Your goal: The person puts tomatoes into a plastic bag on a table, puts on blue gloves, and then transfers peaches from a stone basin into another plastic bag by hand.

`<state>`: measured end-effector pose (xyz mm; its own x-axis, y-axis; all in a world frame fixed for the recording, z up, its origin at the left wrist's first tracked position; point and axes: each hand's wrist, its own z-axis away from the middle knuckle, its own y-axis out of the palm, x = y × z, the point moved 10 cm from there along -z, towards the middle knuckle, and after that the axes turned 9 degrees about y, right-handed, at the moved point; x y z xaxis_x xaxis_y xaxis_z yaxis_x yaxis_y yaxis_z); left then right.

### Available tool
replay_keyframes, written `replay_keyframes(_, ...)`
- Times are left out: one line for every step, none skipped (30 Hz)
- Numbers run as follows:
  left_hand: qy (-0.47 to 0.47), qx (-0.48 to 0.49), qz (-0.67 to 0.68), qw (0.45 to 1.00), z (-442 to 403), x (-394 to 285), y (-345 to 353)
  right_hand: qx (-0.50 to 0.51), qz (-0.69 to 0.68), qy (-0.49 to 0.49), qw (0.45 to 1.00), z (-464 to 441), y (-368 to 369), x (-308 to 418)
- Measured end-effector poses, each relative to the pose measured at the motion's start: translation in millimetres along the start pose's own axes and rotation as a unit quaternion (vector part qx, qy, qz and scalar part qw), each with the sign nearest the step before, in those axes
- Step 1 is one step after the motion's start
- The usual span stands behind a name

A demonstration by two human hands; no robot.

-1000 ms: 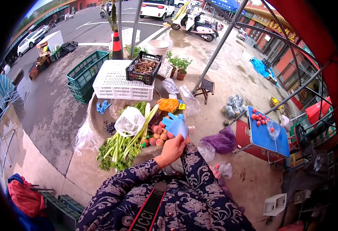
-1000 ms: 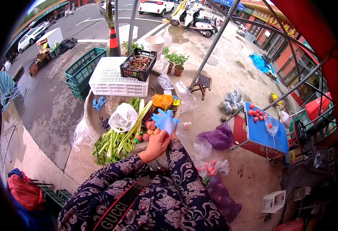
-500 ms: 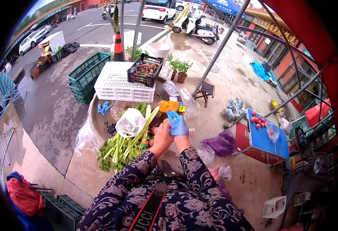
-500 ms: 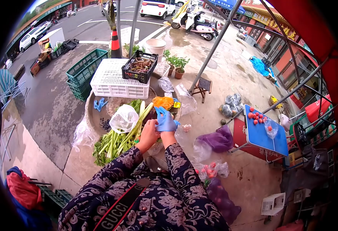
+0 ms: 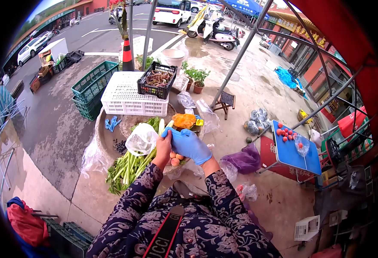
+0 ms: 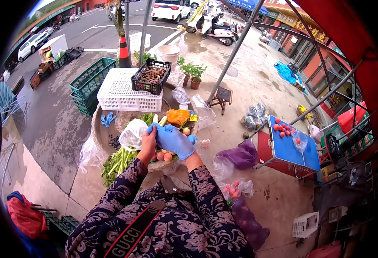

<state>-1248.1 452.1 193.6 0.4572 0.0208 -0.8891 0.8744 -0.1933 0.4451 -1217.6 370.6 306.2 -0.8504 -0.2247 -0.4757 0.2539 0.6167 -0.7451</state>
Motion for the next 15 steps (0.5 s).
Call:
replay_keyframes(0.007,-0.010,-0.022,1.000,0.4,4.5,-6.1,-0.021,0.048,-0.029,0.998,-0.5,-6.8,4.8)
replay_keyframes(0.015,-0.019,-0.043,0.999,2.7,8.8,-11.6,-0.008,0.054,-0.023,0.998,-1.1,-2.7,2.6)
replay_keyframes(0.022,-0.028,-0.065,0.997,4.8,8.4,-14.0,0.005,0.060,-0.016,0.998,-0.7,2.3,0.2)
replay_keyframes(0.037,-0.041,-0.058,0.997,6.2,8.3,-12.6,0.019,0.066,-0.008,0.998,0.6,7.5,-1.7)
replay_keyframes(0.020,-0.026,-0.059,0.998,5.8,12.5,-10.8,0.034,0.071,0.000,0.997,3.0,12.5,-3.5)
replay_keyframes(0.003,-0.011,-0.058,0.998,3.8,12.5,-9.5,0.057,0.031,0.022,0.998,4.6,15.3,-7.4)
replay_keyframes(-0.012,0.003,-0.057,0.998,3.0,13.0,-8.0,0.079,-0.008,0.045,0.996,6.4,18.0,-11.2)
replay_keyframes(-0.022,0.014,-0.051,0.998,4.3,13.0,-5.7,0.108,-0.093,0.083,0.986,13.2,19.7,-16.7)
replay_keyframes(-0.031,0.025,-0.045,0.998,6.3,8.8,-1.1,0.117,-0.141,0.100,0.978,14.1,14.5,-22.8)
replay_keyframes(-0.040,0.035,-0.039,0.998,8.1,6.8,2.8,0.124,-0.188,0.117,0.967,12.7,5.2,-29.1)
replay_keyframes(0.025,0.016,-0.088,0.996,9.0,-7.7,0.3,0.113,-0.199,0.115,0.967,10.0,-8.2,-34.8)
replay_keyframes(0.090,-0.002,-0.136,0.987,14.3,-20.6,0.7,0.101,-0.209,0.114,0.966,7.3,-18.6,-38.3)
replay_keyframes(0.154,-0.018,-0.183,0.971,22.8,-40.4,4.5,0.060,-0.391,0.140,0.908,6.3,-24.7,-43.0)
replay_keyframes(0.161,0.024,-0.241,0.957,31.3,-48.1,14.3,0.016,-0.557,0.161,0.815,6.7,-27.2,-48.8)
replay_keyframes(0.209,0.047,-0.311,0.926,37.6,-38.5,16.7,0.061,-0.707,0.178,0.681,11.0,-3.9,-47.6)
